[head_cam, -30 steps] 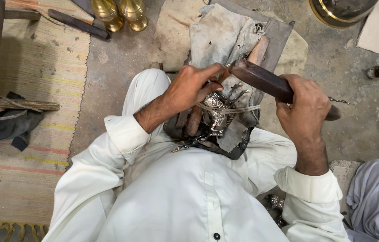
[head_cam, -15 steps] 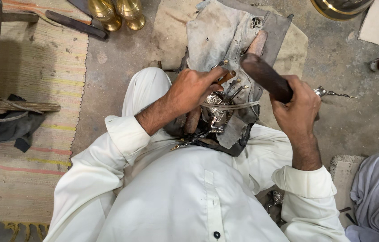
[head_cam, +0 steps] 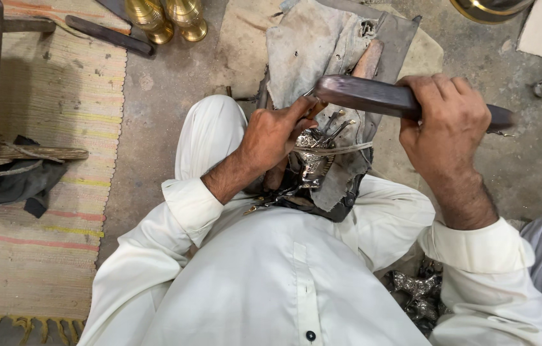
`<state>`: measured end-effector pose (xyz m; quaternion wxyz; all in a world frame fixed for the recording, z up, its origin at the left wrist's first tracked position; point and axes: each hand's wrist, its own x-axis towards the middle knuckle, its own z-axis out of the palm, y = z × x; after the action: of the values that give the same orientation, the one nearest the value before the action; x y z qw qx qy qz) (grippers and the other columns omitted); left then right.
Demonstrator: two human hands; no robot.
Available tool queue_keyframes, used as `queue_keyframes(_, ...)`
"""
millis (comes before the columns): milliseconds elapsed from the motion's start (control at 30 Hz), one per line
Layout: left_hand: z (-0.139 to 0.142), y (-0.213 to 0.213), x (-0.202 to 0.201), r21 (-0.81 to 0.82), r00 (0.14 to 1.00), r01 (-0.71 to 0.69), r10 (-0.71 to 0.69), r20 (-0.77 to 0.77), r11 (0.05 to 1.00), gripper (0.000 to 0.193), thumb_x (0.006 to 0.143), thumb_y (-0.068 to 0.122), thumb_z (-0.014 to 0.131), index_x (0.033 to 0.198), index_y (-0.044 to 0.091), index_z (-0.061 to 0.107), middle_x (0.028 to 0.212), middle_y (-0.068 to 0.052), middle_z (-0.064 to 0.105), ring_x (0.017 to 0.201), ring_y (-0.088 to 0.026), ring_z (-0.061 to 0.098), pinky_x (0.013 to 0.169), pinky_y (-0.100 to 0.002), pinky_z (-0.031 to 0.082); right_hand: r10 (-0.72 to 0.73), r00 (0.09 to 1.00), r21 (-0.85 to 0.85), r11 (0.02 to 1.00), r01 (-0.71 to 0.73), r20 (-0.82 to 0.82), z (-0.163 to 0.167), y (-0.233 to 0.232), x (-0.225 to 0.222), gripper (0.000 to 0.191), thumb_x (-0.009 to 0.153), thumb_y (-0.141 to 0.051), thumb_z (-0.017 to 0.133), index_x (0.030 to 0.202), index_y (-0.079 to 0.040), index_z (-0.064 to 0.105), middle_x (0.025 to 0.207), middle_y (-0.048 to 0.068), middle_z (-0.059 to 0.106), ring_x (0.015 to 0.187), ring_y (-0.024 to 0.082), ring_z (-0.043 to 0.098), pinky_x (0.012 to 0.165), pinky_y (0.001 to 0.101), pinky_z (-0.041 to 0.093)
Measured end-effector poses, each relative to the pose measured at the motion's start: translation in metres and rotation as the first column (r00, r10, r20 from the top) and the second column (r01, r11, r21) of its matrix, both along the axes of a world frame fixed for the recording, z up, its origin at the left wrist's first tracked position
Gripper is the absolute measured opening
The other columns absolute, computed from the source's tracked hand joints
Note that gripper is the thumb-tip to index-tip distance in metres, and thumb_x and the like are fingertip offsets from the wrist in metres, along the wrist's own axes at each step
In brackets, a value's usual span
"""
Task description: The person sits cross-legged on the floor with a leather work cushion on their lap and hammers a small silver animal figurine using a wooden mallet and a punch, repositioning the figurine between strikes. They set the finished piece aside and pick up another figurine to continue hammering.
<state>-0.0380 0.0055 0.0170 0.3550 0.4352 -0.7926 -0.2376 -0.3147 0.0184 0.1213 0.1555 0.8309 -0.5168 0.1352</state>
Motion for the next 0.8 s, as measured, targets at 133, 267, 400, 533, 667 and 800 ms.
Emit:
queue_keyframes(133,-0.003,0.0,0.0,-0.071,0.998,0.026,-0.03,-0.062,0.997,0.037,0.099,0.018,0.074,0.128,0.008,0.053,0.089,-0.013,0.075,0.073,-0.033,0.074,0.06,-0.043,0.057,0.008,0.999,0.101,0.995,-0.011,0.038,0.01,-0.006,0.001,0.024,0.094,-0.003,0.08,0.116,-0.01,0.071,0.1,0.005,0.071,0.088,0.022,0.066,0.082,0.036,0.051)
queue_keyframes(267,-0.002,0.0,0.0,-0.084,0.998,0.02,-0.025,-0.058,0.996,0.037,0.099,0.018,0.075,0.128,0.008,0.054,0.087,-0.013,0.074,0.07,-0.033,0.073,0.057,-0.043,0.056,0.023,0.996,0.111,0.994,-0.014,-0.082,0.016,-0.005,-0.003,0.029,0.088,-0.006,0.083,0.115,-0.008,0.073,0.098,0.007,0.072,0.087,0.025,0.067,0.081,0.0392,0.05)
queue_keyframes(400,0.0,-0.001,0.0,-0.097,0.999,0.019,-0.023,-0.039,0.995,0.037,0.098,0.015,0.074,0.13,0.009,0.055,0.087,-0.013,0.075,0.07,-0.032,0.074,0.058,-0.043,0.056,0.016,0.999,0.128,0.992,-0.022,0.042,0.018,-0.004,-0.007,0.027,0.089,-0.003,0.079,0.115,-0.006,0.071,0.096,0.008,0.071,0.089,0.025,0.067,0.084,0.0393,0.051)
queue_keyframes(533,0.003,0.0,0.001,-0.075,0.998,0.046,-0.049,-0.047,0.996,0.038,0.099,0.016,0.074,0.131,0.009,0.054,0.088,-0.013,0.075,0.073,-0.034,0.073,0.059,-0.044,0.056,0.009,0.994,0.14,0.99,-0.024,0.108,0.016,-0.005,-0.007,0.027,0.091,-0.002,0.078,0.116,-0.007,0.07,0.097,0.008,0.07,0.091,0.026,0.068,0.087,0.0406,0.051)
queue_keyframes(667,0.005,0.0,0.002,-0.06,0.999,0.034,-0.037,-0.04,0.998,0.037,0.099,0.015,0.073,0.13,0.01,0.054,0.09,-0.012,0.076,0.074,-0.035,0.074,0.06,-0.044,0.057,-0.016,0.996,0.111,0.994,0.026,-0.089,0.012,-0.003,-0.008,0.026,0.09,-0.003,0.082,0.112,-0.008,0.07,0.093,0.008,0.07,0.087,0.027,0.067,0.083,0.0418,0.05)
queue_keyframes(800,0.004,0.0,0.002,-0.08,0.997,0.042,-0.047,-0.058,0.996,0.037,0.098,0.017,0.074,0.129,0.01,0.054,0.091,-0.012,0.077,0.073,-0.034,0.074,0.059,-0.044,0.057,0.03,0.983,0.136,0.989,-0.055,0.183,0.011,-0.001,-0.012,0.028,0.089,0.001,0.078,0.114,-0.006,0.067,0.103,0.01,0.07,0.095,0.029,0.067,0.087,0.0402,0.051)
